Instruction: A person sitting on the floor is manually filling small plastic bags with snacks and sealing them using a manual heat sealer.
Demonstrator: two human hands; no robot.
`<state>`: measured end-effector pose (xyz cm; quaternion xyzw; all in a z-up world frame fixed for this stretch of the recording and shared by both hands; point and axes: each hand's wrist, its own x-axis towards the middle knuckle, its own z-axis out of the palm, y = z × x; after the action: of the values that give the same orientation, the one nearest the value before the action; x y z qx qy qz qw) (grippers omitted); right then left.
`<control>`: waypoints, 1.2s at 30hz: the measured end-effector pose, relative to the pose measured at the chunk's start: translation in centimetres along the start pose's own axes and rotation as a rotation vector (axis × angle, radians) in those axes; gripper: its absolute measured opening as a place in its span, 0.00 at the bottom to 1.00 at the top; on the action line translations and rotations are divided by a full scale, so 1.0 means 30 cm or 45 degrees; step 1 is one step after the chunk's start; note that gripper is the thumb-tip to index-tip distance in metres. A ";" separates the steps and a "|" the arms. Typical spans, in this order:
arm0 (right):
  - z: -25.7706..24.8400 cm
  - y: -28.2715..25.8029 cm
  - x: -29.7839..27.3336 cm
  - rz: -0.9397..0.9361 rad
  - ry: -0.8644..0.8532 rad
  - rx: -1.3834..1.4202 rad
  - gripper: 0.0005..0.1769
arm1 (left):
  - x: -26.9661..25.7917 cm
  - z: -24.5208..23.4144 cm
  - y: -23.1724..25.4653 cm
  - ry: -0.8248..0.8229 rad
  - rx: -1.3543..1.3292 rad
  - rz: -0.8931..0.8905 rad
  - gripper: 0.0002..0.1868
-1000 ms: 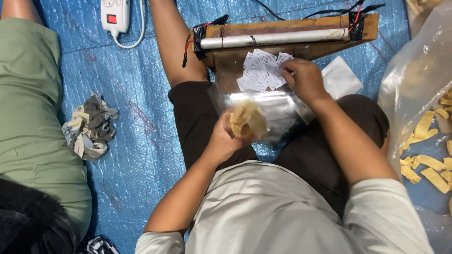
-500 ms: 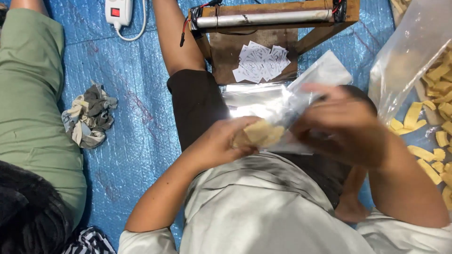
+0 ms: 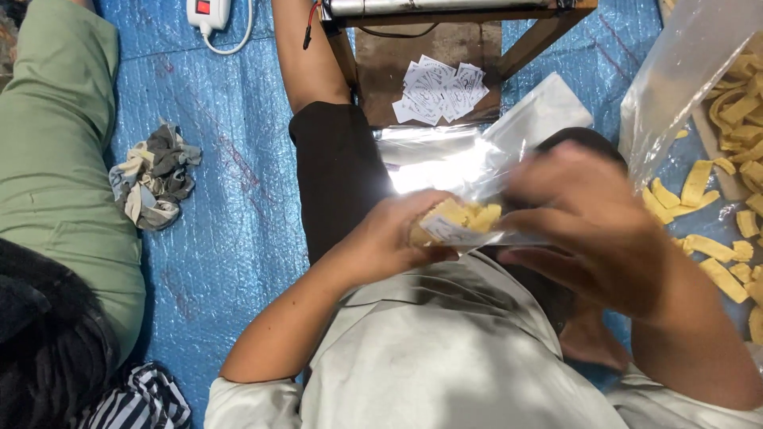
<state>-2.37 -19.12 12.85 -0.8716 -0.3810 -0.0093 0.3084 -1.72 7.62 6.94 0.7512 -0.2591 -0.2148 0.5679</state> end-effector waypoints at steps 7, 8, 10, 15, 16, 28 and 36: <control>0.020 -0.063 0.034 -0.001 0.333 -0.119 0.06 | -0.025 0.000 0.083 0.182 -0.032 0.112 0.51; 0.046 -0.094 0.095 0.017 0.117 -0.268 0.07 | -0.030 0.003 0.081 0.243 0.049 0.242 0.56; 0.057 -0.110 0.122 0.005 0.079 -0.184 0.07 | -0.044 -0.042 0.112 0.223 0.417 0.262 0.43; 0.054 -0.094 0.170 -0.055 0.048 -0.124 0.06 | -0.129 -0.235 0.226 0.349 1.284 0.123 0.13; 0.070 -0.092 0.180 -0.037 0.067 -0.058 0.07 | -0.145 -0.254 0.246 0.343 1.223 0.108 0.07; 0.366 0.018 0.197 0.534 0.273 0.840 0.13 | -0.191 -0.271 -0.025 0.560 0.254 0.084 0.08; 0.401 0.026 0.246 0.467 0.122 0.794 0.07 | -0.197 -0.250 -0.074 0.591 -0.008 0.059 0.08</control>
<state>0.76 -8.13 4.55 -0.7880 -0.1881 0.1219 0.5735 -1.35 17.42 6.94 0.7724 -0.1383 -0.0240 0.6194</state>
